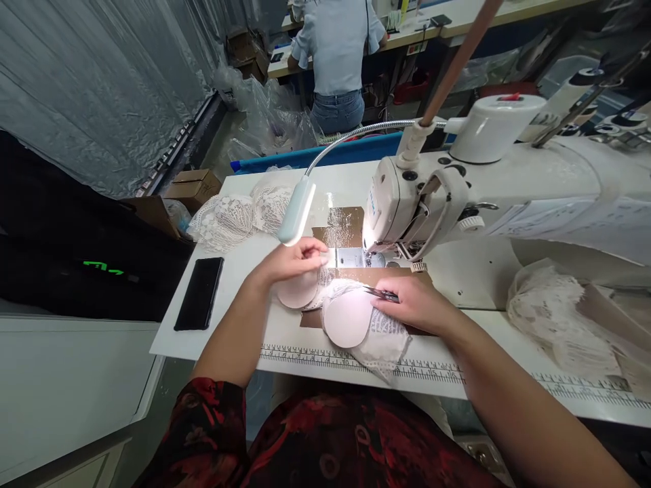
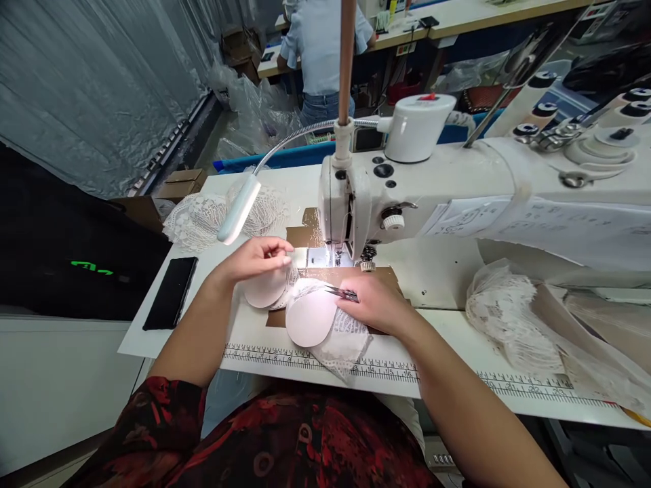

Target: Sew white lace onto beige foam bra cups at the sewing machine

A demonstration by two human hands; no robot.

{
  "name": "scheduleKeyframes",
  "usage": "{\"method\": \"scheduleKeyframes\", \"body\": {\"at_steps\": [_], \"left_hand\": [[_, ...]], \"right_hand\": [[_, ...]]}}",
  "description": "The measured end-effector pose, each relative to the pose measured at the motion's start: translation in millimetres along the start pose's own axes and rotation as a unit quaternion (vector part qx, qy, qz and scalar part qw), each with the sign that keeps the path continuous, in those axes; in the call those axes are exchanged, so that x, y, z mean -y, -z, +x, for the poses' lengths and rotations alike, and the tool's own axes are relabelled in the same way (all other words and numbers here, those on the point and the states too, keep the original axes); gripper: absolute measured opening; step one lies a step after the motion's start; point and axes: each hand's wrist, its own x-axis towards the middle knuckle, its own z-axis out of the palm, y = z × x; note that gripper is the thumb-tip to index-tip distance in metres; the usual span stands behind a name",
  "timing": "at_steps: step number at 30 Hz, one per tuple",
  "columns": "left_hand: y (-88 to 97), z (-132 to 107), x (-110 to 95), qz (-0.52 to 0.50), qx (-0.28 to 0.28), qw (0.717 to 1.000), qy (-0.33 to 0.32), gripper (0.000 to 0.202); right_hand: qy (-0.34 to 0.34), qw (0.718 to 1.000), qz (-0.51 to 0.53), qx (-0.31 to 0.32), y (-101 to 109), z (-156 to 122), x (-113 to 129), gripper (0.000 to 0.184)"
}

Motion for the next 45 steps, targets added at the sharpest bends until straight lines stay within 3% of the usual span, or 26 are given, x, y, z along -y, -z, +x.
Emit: {"method": "scheduleKeyframes", "body": {"at_steps": [3,5,7,10,13,18,21,24,27,33,36,40,45], "left_hand": [[17.0,-9,1,0.155,-0.121,0.978,0.068,0.036],[17.0,-13,3,0.220,-0.131,0.960,0.111,0.038],[10.8,-13,6,0.230,-0.104,0.960,0.120,0.035],[0.0,-9,9,0.162,-0.060,0.980,0.101,0.025],[-5.0,-7,11,0.047,-0.041,0.992,0.112,0.024],[-8.1,-7,8,-0.100,-0.075,0.985,0.122,0.026],[-15.2,-6,6,-0.149,-0.065,0.979,0.120,0.028],[-24.8,-3,5,-0.174,-0.065,0.975,0.123,0.029],[-32.5,0,5,-0.191,-0.057,0.973,0.113,0.028],[-36.4,0,7,-0.161,-0.010,0.986,0.038,0.024],[-37.6,-1,5,-0.045,-0.019,0.997,-0.064,0.036],[-45.8,1,-2,0.075,0.009,0.980,-0.184,0.048],[-54.3,4,1,0.015,0.123,0.988,-0.089,0.031]], "right_hand": [[-0.025,0.998,-0.015,-0.060,2,-3,-2,0.031],[-0.008,0.991,-0.011,-0.132,-2,-5,-2,0.029],[0.077,0.985,-0.001,-0.157,-10,-6,2,0.022],[0.233,0.970,-0.011,-0.070,-23,-7,12,0.029],[0.287,0.957,-0.030,0.019,-26,-9,21,0.042],[0.179,0.982,-0.033,0.045,-14,-11,12,0.018],[0.117,0.992,-0.032,0.039,-11,-10,3,0.030],[0.050,0.998,0.009,-0.021,-11,-7,4,0.038],[0.007,0.990,0.107,-0.094,-10,-2,12,0.028],[-0.006,0.976,0.202,-0.079,-12,4,22,0.026],[-0.001,0.976,0.198,-0.091,-15,4,20,0.027],[0.027,0.973,0.207,-0.102,-18,4,16,0.024],[0.035,0.960,0.254,-0.110,-17,3,17,0.016]]}}
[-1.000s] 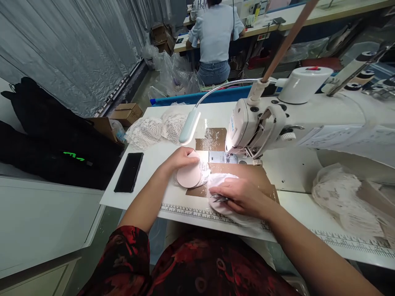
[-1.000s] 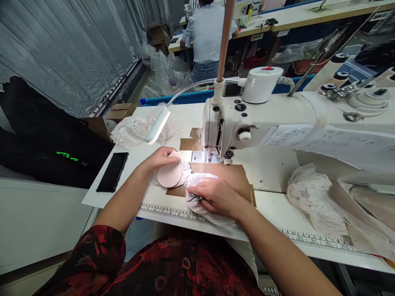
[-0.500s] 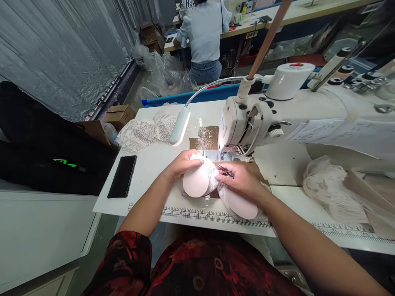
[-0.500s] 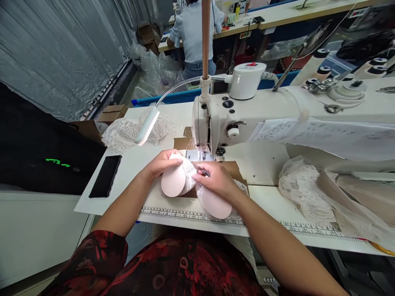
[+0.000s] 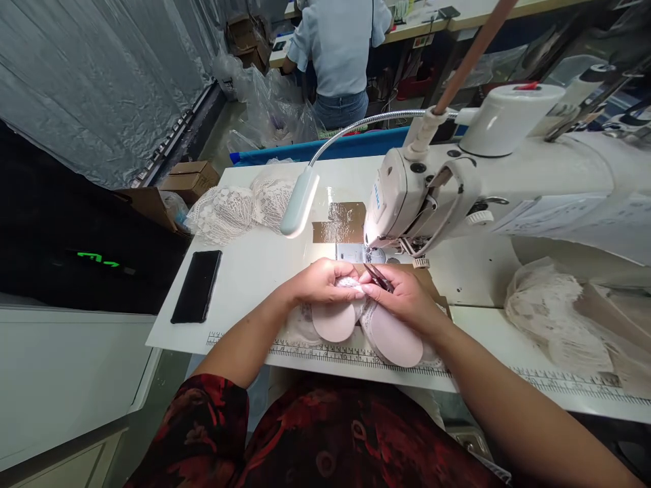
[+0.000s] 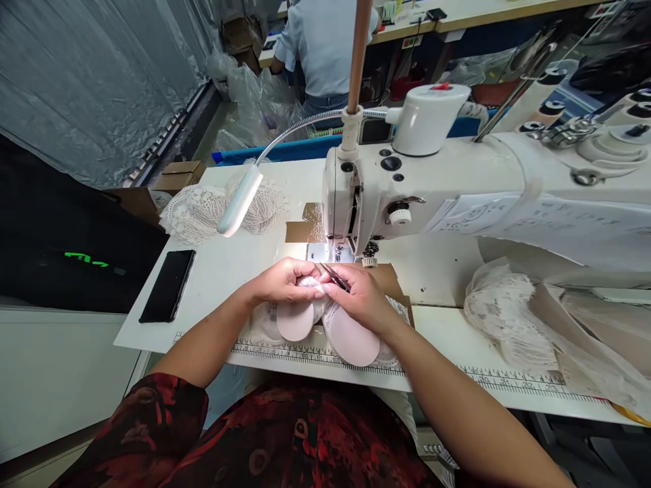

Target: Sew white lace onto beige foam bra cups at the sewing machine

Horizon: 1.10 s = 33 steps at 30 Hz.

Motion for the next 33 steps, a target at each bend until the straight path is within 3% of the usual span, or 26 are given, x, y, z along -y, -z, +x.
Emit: {"method": "scheduleKeyframes", "body": {"at_steps": [4,8,13,21,28,33], "left_hand": [[0.1,-1,7,-0.106,0.009,0.993,0.044,0.031],[0.8,-2,8,-0.174,0.013,0.983,0.060,0.032],[-1.5,-2,10,-0.248,0.012,0.965,0.087,0.036],[-3.9,0,18,-0.239,0.027,0.965,0.102,0.037],[-2.5,-1,13,-0.242,0.025,0.966,0.092,0.036],[-4.6,1,11,-0.236,0.022,0.968,0.084,0.035]], "right_hand": [[-0.016,1.000,-0.008,-0.015,4,-2,-5,0.023],[-0.019,0.999,0.009,0.025,12,-2,-12,0.043],[0.002,0.999,0.002,0.050,16,1,-9,0.036],[-0.003,0.999,-0.013,0.045,5,0,-1,0.022],[-0.021,0.999,-0.027,0.005,1,-1,-5,0.022],[-0.077,0.992,0.103,-0.011,-4,0,-10,0.033]]}}
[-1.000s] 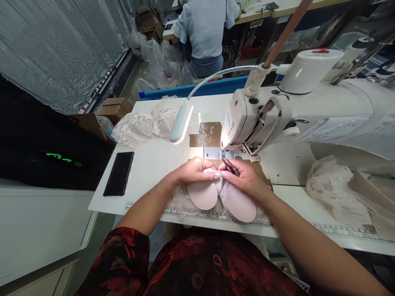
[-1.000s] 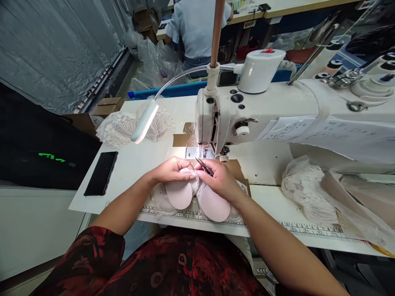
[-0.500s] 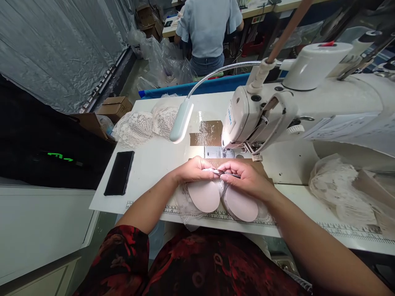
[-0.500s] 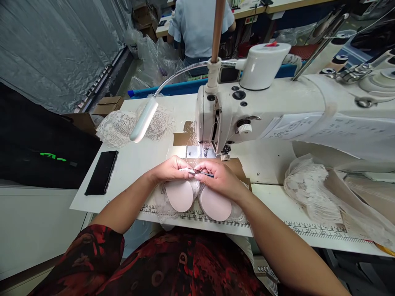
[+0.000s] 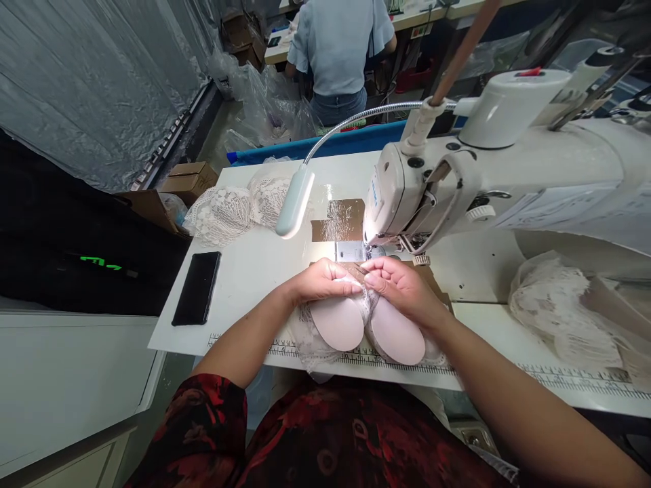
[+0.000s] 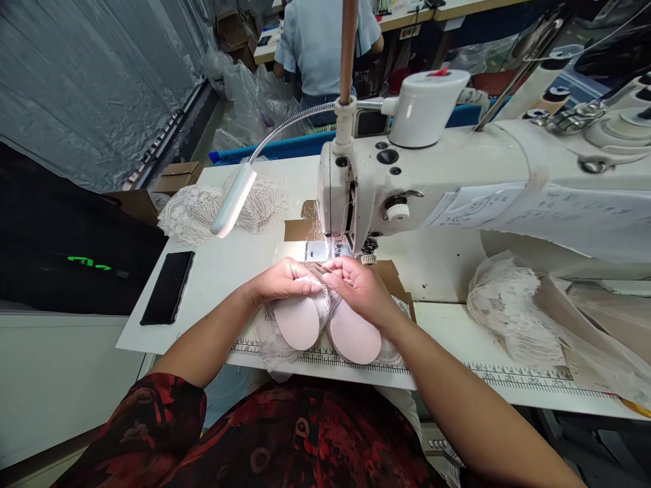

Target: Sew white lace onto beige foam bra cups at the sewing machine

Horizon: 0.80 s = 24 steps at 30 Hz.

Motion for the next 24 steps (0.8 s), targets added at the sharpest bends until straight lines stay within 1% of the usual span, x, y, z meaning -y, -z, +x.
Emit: {"method": "scheduleKeyframes", "body": {"at_steps": [2,3,4,6,7,8,9,11,12,14,16,17,20,24], "left_hand": [[2.6,-1,-2,0.018,0.030,0.999,-0.013,0.036],[5.6,-3,-4,0.035,0.052,0.998,-0.014,0.035],[9.7,-6,-7,0.056,0.071,0.996,-0.006,0.036],[20.3,-15,-12,0.106,0.082,0.991,0.029,0.039],[25.8,-19,-15,0.126,0.075,0.988,0.048,0.041],[30.8,-24,-17,0.138,0.061,0.987,0.060,0.041],[34.8,-27,-19,0.143,0.043,0.987,0.061,0.041],[38.3,-31,-21,0.143,-0.004,0.989,0.033,0.039],[37.5,-32,-21,0.143,-0.028,0.989,0.012,0.039],[31.9,-29,-20,0.148,-0.058,0.987,-0.025,0.039],[23.3,-24,-17,0.153,-0.065,0.985,-0.043,0.039],[19.1,-22,-16,0.153,-0.065,0.985,-0.049,0.039],[10.2,-17,-12,0.139,-0.070,0.986,-0.067,0.039],[6.7,-14,-10,0.112,-0.083,0.988,-0.074,0.038]], "right_hand": [[-0.018,0.999,0.011,0.031,-1,0,2,0.045],[-0.021,0.999,-0.010,0.045,0,-1,4,0.045],[-0.023,0.998,-0.042,0.050,1,-1,7,0.039],[-0.025,0.993,-0.109,0.039,5,-1,11,0.027],[-0.028,0.990,-0.132,0.042,8,-1,13,0.026],[-0.031,0.987,-0.145,0.060,10,-1,14,0.027],[-0.033,0.984,-0.148,0.093,12,-1,15,0.028],[-0.034,0.979,-0.125,0.155,12,-2,15,0.030],[-0.031,0.981,-0.103,0.161,11,-2,14,0.032],[-0.023,0.991,-0.052,0.121,6,-1,11,0.033],[-0.016,0.997,-0.016,0.079,0,-1,9,0.031],[-0.014,0.997,-0.012,0.072,-2,-1,8,0.030],[-0.007,0.997,-0.049,0.052,-5,0,7,0.024],[0.015,0.996,-0.077,0.031,-2,0,8,0.022]]}}
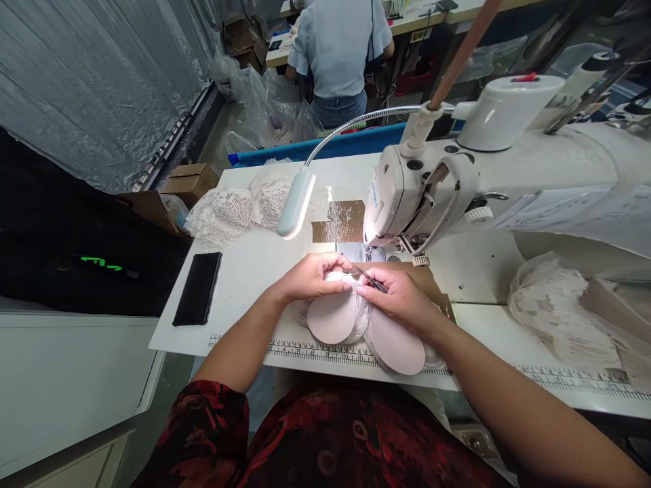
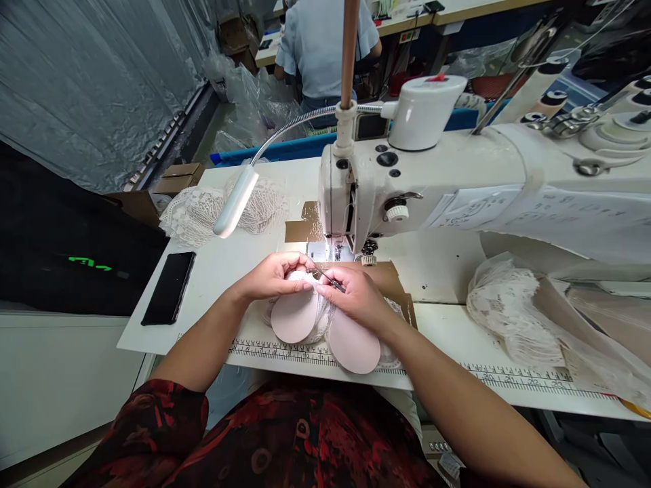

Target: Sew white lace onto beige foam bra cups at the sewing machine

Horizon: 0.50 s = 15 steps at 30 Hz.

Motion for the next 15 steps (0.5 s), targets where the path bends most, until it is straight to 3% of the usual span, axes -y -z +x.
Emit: {"method": "scheduleKeyframes", "body": {"at_steps": [7,11,15], "left_hand": [[-2.6,0.8,-4.3,-0.049,0.025,0.995,0.081,0.031],[-1.9,0.2,-4.8,-0.071,0.033,0.993,0.088,0.030],[-1.6,-0.1,-2.2,-0.091,0.025,0.992,0.089,0.032]], "right_hand": [[0.028,0.999,0.004,-0.026,0.7,-1.5,-0.2,0.020],[0.011,0.997,0.073,-0.027,2.9,-2.8,-4.4,0.037],[-0.004,0.996,0.084,-0.012,8.4,-3.9,-7.0,0.039]]}}
